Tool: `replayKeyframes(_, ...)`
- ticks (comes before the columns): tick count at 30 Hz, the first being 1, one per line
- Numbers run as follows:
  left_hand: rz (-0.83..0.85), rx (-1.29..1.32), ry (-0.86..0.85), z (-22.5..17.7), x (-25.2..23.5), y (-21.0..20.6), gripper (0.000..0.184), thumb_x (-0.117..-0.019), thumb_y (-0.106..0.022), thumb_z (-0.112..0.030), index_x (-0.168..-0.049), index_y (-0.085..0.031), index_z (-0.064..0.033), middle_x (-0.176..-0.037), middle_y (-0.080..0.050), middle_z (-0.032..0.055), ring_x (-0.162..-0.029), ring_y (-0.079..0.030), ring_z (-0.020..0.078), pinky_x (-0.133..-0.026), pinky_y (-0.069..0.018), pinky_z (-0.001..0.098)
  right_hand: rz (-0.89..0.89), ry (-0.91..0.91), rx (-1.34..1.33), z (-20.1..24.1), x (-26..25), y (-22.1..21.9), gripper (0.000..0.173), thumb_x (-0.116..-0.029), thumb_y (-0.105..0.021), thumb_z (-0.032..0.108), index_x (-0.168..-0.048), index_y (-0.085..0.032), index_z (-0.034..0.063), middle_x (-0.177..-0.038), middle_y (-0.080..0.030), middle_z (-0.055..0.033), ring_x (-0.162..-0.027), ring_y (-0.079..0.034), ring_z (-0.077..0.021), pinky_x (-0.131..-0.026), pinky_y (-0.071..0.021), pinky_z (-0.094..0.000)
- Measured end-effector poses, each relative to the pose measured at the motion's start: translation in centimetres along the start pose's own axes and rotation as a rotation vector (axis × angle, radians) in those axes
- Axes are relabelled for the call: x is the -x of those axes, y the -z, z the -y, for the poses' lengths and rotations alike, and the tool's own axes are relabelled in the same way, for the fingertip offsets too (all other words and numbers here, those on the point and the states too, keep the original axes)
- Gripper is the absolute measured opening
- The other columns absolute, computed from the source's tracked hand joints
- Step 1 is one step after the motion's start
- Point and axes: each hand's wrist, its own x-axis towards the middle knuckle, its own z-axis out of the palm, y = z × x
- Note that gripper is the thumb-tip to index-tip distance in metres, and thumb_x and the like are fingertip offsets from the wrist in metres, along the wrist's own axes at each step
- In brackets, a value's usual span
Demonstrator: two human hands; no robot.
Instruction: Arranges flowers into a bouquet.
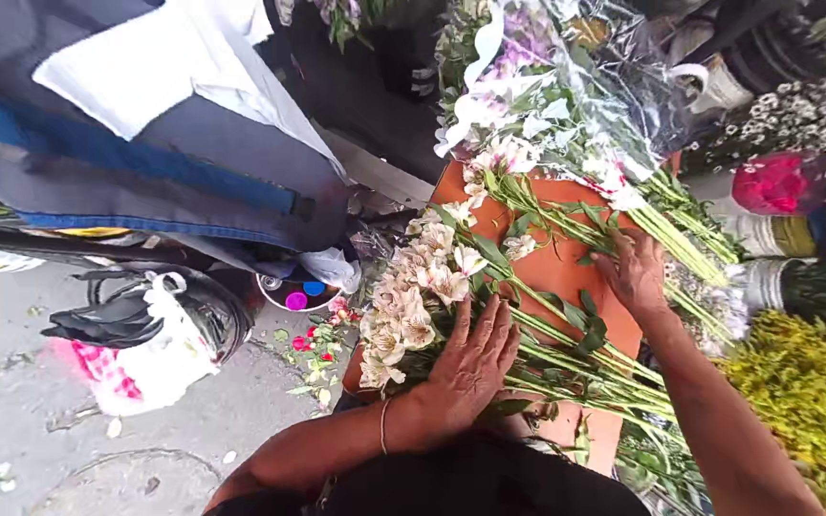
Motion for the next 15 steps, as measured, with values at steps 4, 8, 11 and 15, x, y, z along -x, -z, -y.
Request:
replayKeyframes(4,-0.006,-0.026,-0.02,0.2,0.2,0.2,0.078,-0.083,-0.077,-0.053,-0.145,-0.057,-0.0098,-0.155,-0.048,0.0201,-0.147,-0.04,0.0388,-0.115,-0.0237,0.0732,-0.059,0.065,0.029,-0.8,-1.0,-2.1,0.044,-0.107,-0.048,0.031,-0.126,-0.062,-0.0059,-0.128,-0.061,-0.0327,-0.122,-0.057,-0.0546,-0.099,-0.0431,-0.0689)
replayKeyframes(8,-0.007,-0.009,-0.026,0.1,0.1,0.8,0.08,-0.0832,-0.075,-0.057,-0.147,-0.056,-0.0127,-0.158,-0.043,0.0185,-0.149,-0.037,0.0385,-0.114,-0.0223,0.0749,-0.303,0.002,0.054,1.1,-0.8,1.4,0.041,-0.1089,-0.045,0.029,-0.127,-0.062,-0.0037,-0.117,-0.064,-0.0343,-0.109,-0.062,-0.0552,-0.089,-0.0488,-0.0664)
replayKeyframes(11,0.024,0.006,-0.019,-0.1,-0.2,1.5,0.079,-0.0855,-0.073,-0.056,-0.148,-0.054,-0.0126,-0.161,-0.04,0.0185,-0.15,-0.034,0.0408,-0.114,-0.0227,0.075,-0.321,0.012,-0.008,1.7,-1.5,3.7,0.038,-0.1073,-0.051,0.028,-0.131,-0.062,-0.0004,-0.108,-0.064,-0.0336,-0.105,-0.063,-0.0545,-0.087,-0.0507,-0.0635)
replayKeyframes(15,0.075,-0.008,0.004,-0.9,-0.4,2.2,0.076,-0.0881,-0.071,-0.055,-0.147,-0.056,-0.0097,-0.16,-0.04,0.0202,-0.151,-0.031,0.0434,-0.113,-0.0201,0.0775,-0.15,0.006,-0.223,1.1,-2.9,3.9,0.053,-0.1036,-0.052,0.042,-0.14,-0.06,0.0038,-0.117,-0.061,-0.0329,-0.112,-0.057,-0.0536,-0.098,-0.0432,-0.0661)
